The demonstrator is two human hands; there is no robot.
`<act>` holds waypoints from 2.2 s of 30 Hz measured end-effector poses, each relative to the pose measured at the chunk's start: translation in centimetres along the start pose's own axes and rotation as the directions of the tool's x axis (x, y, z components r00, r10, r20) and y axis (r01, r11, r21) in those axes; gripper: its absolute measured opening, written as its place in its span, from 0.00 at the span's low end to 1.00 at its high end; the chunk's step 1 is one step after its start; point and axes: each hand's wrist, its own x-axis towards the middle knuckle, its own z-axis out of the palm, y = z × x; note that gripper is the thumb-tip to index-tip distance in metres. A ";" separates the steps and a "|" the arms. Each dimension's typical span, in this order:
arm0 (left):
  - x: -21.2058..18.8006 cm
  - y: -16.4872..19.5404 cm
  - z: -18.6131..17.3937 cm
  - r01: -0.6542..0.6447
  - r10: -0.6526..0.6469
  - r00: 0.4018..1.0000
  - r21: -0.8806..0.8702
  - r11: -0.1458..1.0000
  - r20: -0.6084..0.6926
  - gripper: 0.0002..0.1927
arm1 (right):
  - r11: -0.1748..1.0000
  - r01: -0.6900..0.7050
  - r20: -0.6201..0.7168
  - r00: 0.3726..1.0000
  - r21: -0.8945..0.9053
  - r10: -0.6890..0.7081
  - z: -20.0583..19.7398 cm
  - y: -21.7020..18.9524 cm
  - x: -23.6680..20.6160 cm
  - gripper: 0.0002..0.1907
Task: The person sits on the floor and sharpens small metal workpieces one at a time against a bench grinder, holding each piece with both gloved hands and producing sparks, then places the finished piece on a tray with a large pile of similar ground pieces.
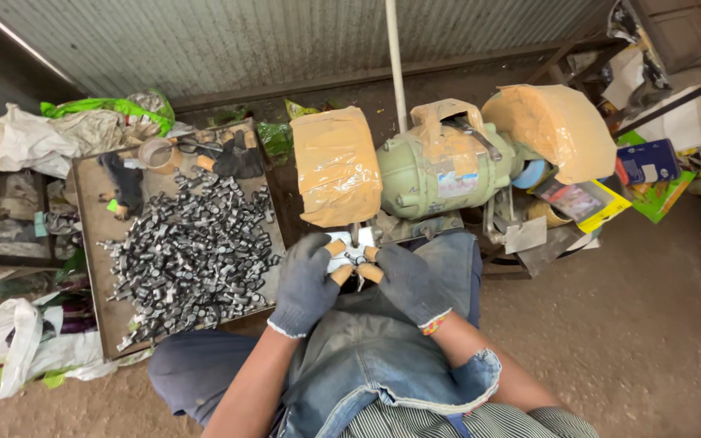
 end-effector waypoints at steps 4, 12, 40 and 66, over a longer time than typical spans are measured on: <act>1.5 -1.4 1.3 0.020 -0.019 0.997 -0.005 1.000 0.074 0.20 | 0.999 0.031 -0.150 0.988 -0.013 -0.033 1.5 1.2 0.7 0.16; 2.7 -4.5 2.5 -0.006 0.016 0.966 -0.040 0.999 0.258 0.15 | 0.993 0.085 -0.104 0.992 0.079 -0.077 2.2 3.2 2.4 0.17; -6.4 -2.6 1.9 0.006 0.001 0.986 -0.039 0.999 0.167 0.13 | 0.999 0.008 0.227 0.974 -0.046 0.003 4.1 2.3 -2.3 0.18; -5.2 0.1 -0.1 0.666 -0.323 0.718 -0.743 0.061 0.617 0.35 | 0.943 0.299 0.260 0.908 0.149 -0.329 -1.6 -1.7 -1.0 0.18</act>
